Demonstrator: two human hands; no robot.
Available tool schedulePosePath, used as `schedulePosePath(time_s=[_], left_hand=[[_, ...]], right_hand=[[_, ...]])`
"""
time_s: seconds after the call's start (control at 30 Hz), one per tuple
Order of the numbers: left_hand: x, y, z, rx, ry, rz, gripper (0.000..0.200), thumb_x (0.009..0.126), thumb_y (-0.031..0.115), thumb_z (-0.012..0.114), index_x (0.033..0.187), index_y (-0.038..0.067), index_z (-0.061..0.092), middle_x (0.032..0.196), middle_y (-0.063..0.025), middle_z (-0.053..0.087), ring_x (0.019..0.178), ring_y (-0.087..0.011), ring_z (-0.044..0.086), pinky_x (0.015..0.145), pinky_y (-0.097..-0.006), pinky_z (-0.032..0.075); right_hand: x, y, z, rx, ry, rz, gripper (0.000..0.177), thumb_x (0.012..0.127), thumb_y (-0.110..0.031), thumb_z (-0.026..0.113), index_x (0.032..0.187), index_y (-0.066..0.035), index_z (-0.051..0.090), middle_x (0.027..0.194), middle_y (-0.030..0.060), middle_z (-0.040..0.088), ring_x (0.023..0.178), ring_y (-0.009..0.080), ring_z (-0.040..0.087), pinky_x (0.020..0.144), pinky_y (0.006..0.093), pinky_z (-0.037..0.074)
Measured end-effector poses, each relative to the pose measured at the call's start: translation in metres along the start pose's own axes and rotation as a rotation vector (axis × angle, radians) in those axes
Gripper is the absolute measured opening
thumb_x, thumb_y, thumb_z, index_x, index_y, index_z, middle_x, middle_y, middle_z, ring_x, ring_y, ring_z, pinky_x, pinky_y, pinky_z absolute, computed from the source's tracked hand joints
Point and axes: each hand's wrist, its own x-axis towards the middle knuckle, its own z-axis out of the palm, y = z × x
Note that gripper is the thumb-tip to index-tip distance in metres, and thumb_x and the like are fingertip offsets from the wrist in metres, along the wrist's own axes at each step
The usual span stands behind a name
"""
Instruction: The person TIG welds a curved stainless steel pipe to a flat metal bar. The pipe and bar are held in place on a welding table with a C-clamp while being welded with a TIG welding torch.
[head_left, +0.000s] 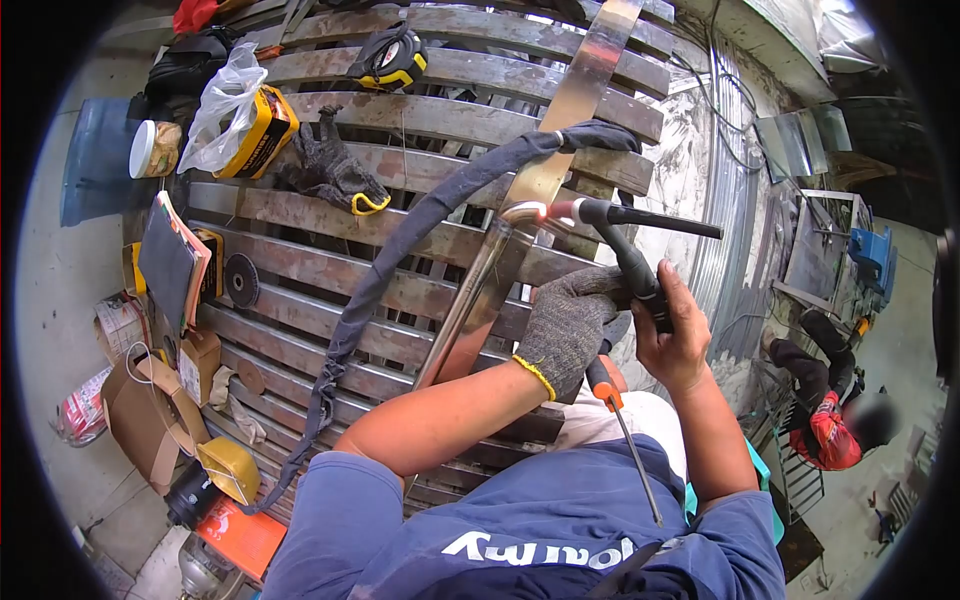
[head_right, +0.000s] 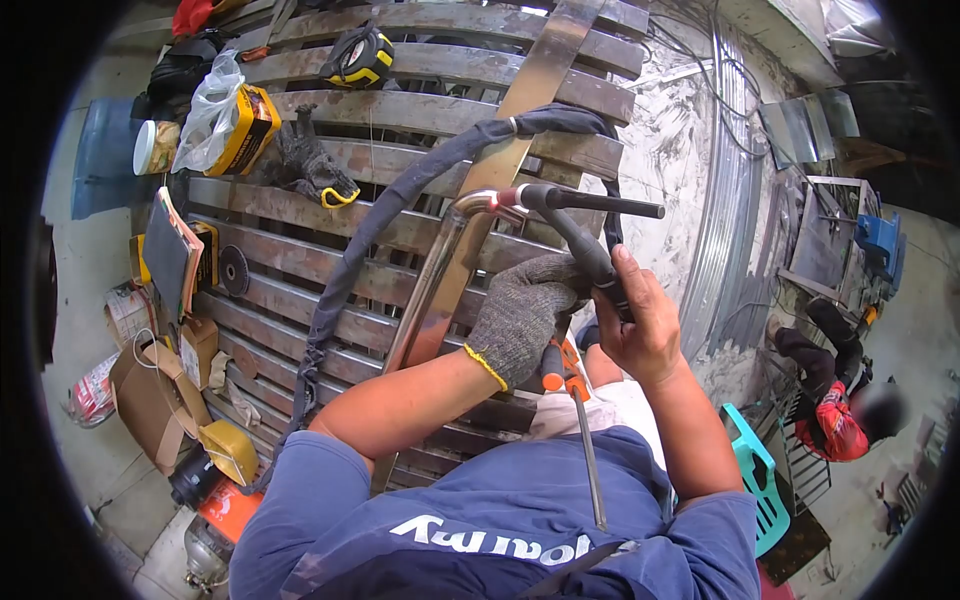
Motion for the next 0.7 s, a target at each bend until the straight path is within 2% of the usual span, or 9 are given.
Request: schedulePosePath(time_s=[0.2,0.3,0.4,0.7], left_hand=[[-0.001,0.004,0.003,-0.103,0.003,-0.025,0.032,0.104,-0.001,0.065,0.133,-0.001,0.079,0.121,-0.0108,0.081,0.111,-0.0168,0.075,0.099,-0.0301,0.06],[-0.007,0.02,0.001,0.138,-0.047,0.05,0.033,0.104,-0.002,0.064,0.134,-0.002,0.078,0.123,-0.0116,0.081,0.112,-0.0178,0.076,0.102,-0.0311,0.06],[-0.001,0.005,0.004,-0.073,0.011,-0.046,0.032,0.105,-0.001,0.066,0.134,-0.002,0.078,0.123,-0.0115,0.081,0.113,-0.019,0.076,0.104,-0.0318,0.06],[-0.001,0.003,0.002,-0.1,-0.012,-0.034,0.033,0.105,-0.001,0.066,0.135,-0.001,0.078,0.123,-0.0108,0.081,0.113,-0.018,0.076,0.103,-0.0306,0.06]], right_hand=[[0.003,0.0,-0.001,0.008,-0.014,-0.004,0.078,0.087,0.011,0.083,0.159,0.008,0.053,0.095,0.0227,0.072,0.075,0.0349,0.071,0.065,0.0428,0.058],[0.004,0.001,-0.003,0.02,-0.039,-0.002,0.078,0.087,0.011,0.082,0.159,0.008,0.053,0.096,0.0231,0.072,0.076,0.035,0.071,0.066,0.0426,0.058],[0.001,0.002,-0.003,0.026,-0.037,0.017,0.079,0.087,0.011,0.082,0.16,0.008,0.052,0.097,0.0236,0.073,0.076,0.0354,0.072,0.067,0.0429,0.059],[0.002,0.001,-0.002,0.035,-0.014,0.024,0.077,0.088,0.011,0.082,0.159,0.008,0.054,0.1,0.0251,0.074,0.078,0.0361,0.073,0.069,0.0437,0.06]])
